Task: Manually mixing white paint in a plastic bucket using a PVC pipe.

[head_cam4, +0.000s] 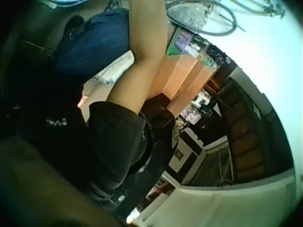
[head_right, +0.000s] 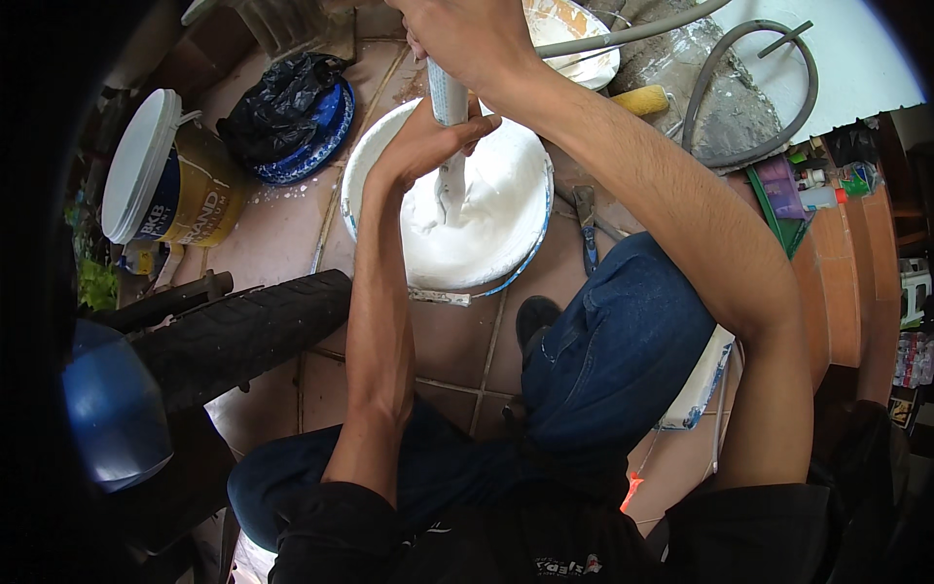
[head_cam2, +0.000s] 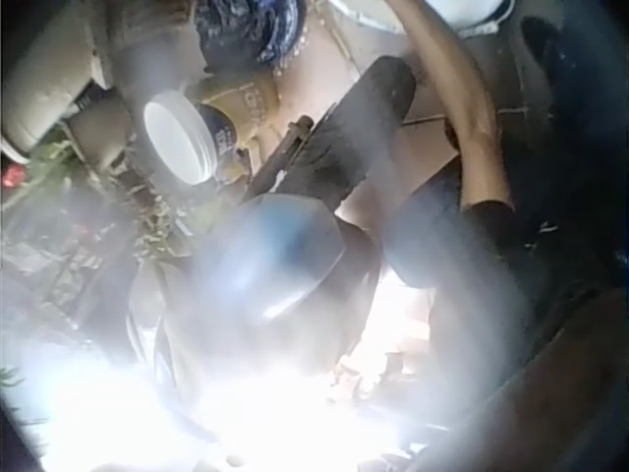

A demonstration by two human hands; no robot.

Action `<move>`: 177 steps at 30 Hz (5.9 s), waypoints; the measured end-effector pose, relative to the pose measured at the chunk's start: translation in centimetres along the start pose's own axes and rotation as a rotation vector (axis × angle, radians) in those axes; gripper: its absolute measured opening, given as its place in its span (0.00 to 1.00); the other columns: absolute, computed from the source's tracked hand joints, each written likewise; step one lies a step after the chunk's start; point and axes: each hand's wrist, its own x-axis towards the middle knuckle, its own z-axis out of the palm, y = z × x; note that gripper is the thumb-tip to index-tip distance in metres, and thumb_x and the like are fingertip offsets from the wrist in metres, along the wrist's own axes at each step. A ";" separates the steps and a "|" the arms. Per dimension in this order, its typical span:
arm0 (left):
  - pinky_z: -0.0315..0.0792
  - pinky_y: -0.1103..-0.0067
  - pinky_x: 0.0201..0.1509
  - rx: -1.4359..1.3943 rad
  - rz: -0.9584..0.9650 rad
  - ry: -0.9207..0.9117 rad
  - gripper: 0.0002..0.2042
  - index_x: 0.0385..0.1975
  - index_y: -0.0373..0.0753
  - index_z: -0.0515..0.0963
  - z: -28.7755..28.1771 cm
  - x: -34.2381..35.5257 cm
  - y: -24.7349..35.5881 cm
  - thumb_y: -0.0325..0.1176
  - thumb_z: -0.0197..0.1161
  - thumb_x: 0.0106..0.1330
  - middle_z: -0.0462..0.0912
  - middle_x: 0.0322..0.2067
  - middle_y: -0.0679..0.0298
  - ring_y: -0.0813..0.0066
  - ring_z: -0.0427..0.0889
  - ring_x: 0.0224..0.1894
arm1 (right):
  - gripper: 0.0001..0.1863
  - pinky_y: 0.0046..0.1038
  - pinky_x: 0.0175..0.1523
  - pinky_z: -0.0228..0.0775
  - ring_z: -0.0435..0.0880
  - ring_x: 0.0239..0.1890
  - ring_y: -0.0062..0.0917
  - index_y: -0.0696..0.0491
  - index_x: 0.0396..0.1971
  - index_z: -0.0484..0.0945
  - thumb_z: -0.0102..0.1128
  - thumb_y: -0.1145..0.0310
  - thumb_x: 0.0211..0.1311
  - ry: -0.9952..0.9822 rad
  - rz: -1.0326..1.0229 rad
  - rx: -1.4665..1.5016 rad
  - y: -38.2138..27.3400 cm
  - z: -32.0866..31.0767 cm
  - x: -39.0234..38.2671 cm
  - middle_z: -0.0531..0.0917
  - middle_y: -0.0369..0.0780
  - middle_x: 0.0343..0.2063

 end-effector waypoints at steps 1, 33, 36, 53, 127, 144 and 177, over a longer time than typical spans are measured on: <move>0.76 0.72 0.39 -0.018 0.047 0.038 0.23 0.49 0.32 0.79 0.2 0.2 -0.1 0.45 0.72 0.63 0.84 0.28 0.60 0.73 0.82 0.30 | 0.14 0.26 0.23 0.70 0.78 0.16 0.19 0.59 0.20 0.78 0.62 0.69 0.66 0.009 -0.013 -0.031 -0.1 0.0 0.0 0.79 0.36 0.15; 0.74 0.73 0.40 -0.181 0.143 0.108 0.21 0.47 0.33 0.82 1.8 1.4 -0.3 0.43 0.71 0.63 0.85 0.30 0.61 0.72 0.81 0.32 | 0.14 0.29 0.22 0.72 0.81 0.17 0.24 0.63 0.23 0.78 0.62 0.68 0.65 -0.012 -0.055 -0.152 -0.1 0.5 -0.1 0.80 0.40 0.15; 0.72 0.73 0.37 -0.158 0.088 0.011 0.18 0.41 0.35 0.83 1.4 1.2 -0.8 0.44 0.71 0.62 0.81 0.25 0.64 0.74 0.78 0.28 | 0.15 0.29 0.22 0.72 0.81 0.17 0.24 0.63 0.23 0.79 0.62 0.67 0.65 0.058 -0.037 -0.153 0.4 0.5 -0.2 0.80 0.40 0.15; 0.79 0.64 0.46 0.028 0.275 0.435 0.16 0.42 0.30 0.84 1.4 3.1 -0.9 0.38 0.67 0.64 0.89 0.34 0.48 0.58 0.89 0.37 | 0.19 0.29 0.25 0.68 0.79 0.18 0.21 0.60 0.21 0.80 0.66 0.63 0.68 0.231 -0.135 -0.135 1.4 0.3 0.1 0.80 0.37 0.15; 0.79 0.67 0.45 -0.084 0.553 0.286 0.16 0.46 0.33 0.83 1.2 1.4 0.0 0.37 0.71 0.64 0.89 0.35 0.54 0.61 0.88 0.38 | 0.17 0.34 0.35 0.79 0.86 0.25 0.35 0.62 0.32 0.82 0.64 0.60 0.62 -0.001 -0.548 -0.402 3.1 0.2 0.6 0.84 0.47 0.21; 0.80 0.69 0.48 -0.018 0.483 0.116 0.19 0.48 0.34 0.82 -0.6 0.0 0.9 0.39 0.74 0.62 0.89 0.36 0.55 0.66 0.87 0.39 | 0.14 0.30 0.24 0.74 0.80 0.16 0.22 0.64 0.22 0.77 0.61 0.71 0.65 -0.103 -0.355 -0.156 -0.5 0.9 -0.9 0.79 0.39 0.15; 0.78 0.60 0.48 0.112 0.358 0.511 0.17 0.40 0.29 0.83 1.1 3.5 -1.0 0.38 0.69 0.60 0.87 0.40 0.43 0.48 0.87 0.42 | 0.13 0.32 0.32 0.74 0.84 0.24 0.29 0.61 0.29 0.80 0.64 0.64 0.64 0.079 -0.471 -0.308 3.1 0.1 0.4 0.82 0.43 0.20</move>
